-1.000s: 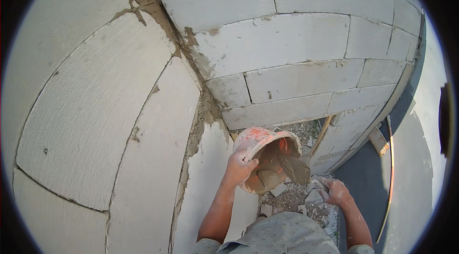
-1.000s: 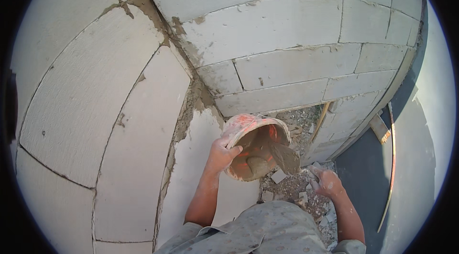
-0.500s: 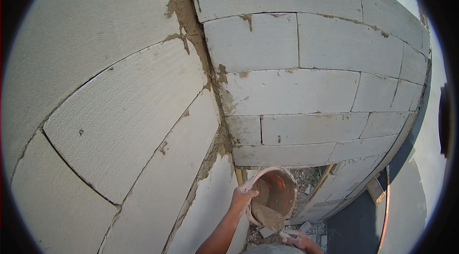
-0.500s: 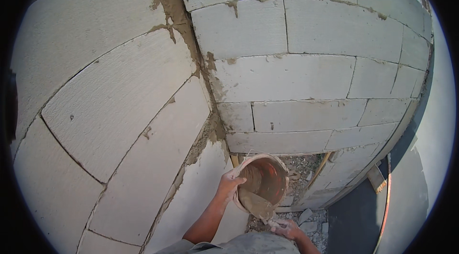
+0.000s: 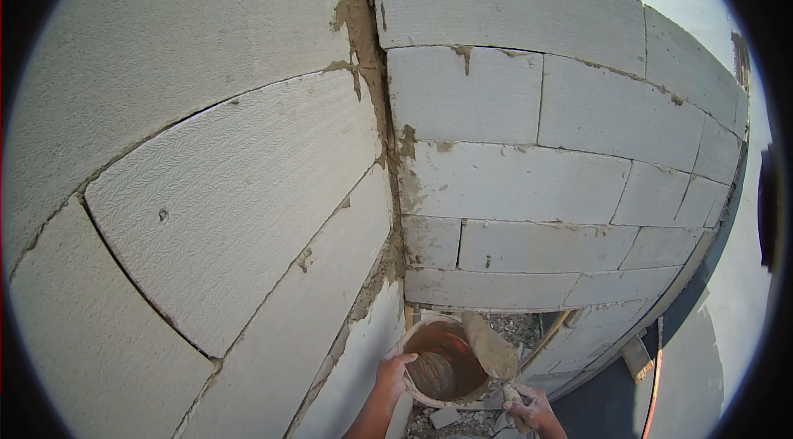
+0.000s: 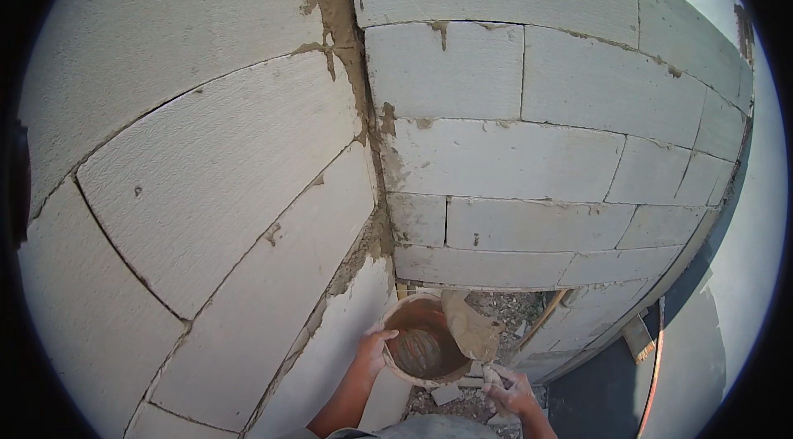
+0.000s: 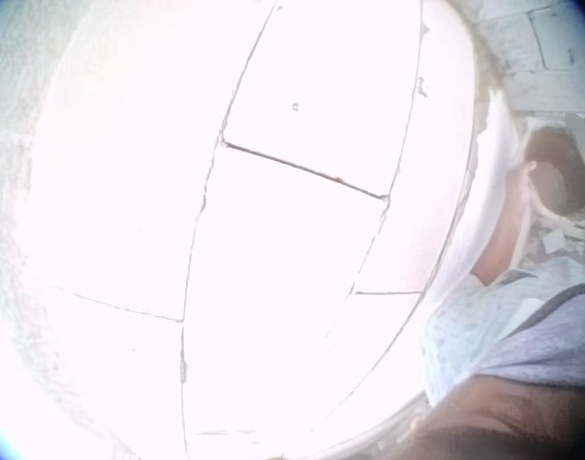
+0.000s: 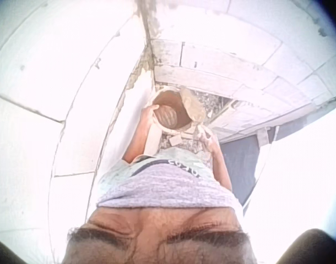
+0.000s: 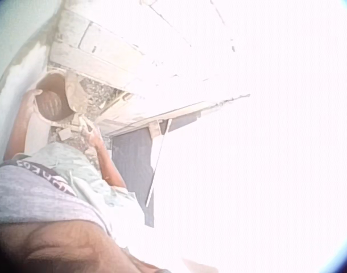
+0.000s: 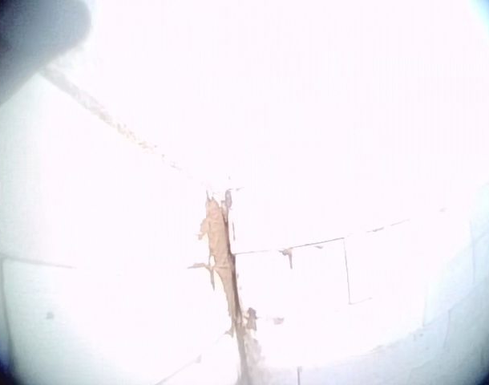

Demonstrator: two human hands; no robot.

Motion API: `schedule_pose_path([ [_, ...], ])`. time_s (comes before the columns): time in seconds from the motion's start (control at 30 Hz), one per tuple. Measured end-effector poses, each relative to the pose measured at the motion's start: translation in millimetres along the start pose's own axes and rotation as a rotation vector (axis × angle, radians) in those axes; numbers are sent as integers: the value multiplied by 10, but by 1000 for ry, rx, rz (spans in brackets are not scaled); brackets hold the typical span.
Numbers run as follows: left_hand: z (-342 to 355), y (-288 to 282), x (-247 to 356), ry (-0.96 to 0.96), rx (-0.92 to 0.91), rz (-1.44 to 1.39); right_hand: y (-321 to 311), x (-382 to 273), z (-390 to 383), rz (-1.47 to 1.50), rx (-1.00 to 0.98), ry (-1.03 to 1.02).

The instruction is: Applying mortar to the joints of white blocks on a wall using a trowel and a bucket.

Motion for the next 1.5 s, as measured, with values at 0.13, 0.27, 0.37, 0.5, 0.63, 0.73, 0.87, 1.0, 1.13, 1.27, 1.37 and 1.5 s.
schedule_pose_path([
  [0.13, 106, -82, 36, -3, -59, 112, 35, -1225, 322, -58, 38, -158],
  [0.27, 78, -217, 201, 46, -81, 112, 321, -2886, 873, -232, 57, -371],
  [0.37, 45, -124, 350, 92, -163, 82, 658, -4138, 1171, -363, 156, -597],
  [0.5, 114, 8, 294, 102, -176, 181, 936, -5516, 1555, -568, 360, -946],
  [0.63, 147, -19, 341, 90, -178, 200, 1420, -6428, 2111, -748, 457, -1015],
  [0.73, 134, -34, 377, 127, -167, 179, 1732, -6821, 2390, -838, 499, -1074],
  [0.87, 165, -73, 373, 82, -183, 153, 2033, -6955, 2596, -990, 648, -1100],
  [1.0, 301, -202, 225, 35, -189, 138, 2183, -6916, 2818, -1203, 738, -1201],
  [1.13, 329, -192, 214, 83, -213, 118, 2290, -6754, 2874, -1310, 713, -1133],
  [1.27, 388, -204, 172, 128, -225, 134, 2232, -6574, 2807, -1391, 716, -1303],
  [1.37, 366, -250, 149, 81, -225, 125, 2244, -6381, 2345, -1570, 668, -1127],
  [1.5, 360, -263, 155, 83, -191, 152, 1954, -6343, 1755, -1745, 648, -1185],
])
Point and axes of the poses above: each hand's wrist, its own z-axis towards the middle knuckle, its own y-axis out of the palm, x = y × z, the point moved 4 cm from there along z, towards the middle knuckle, and after that the axes turned 6 degrees about z, right-handed, at the moved point
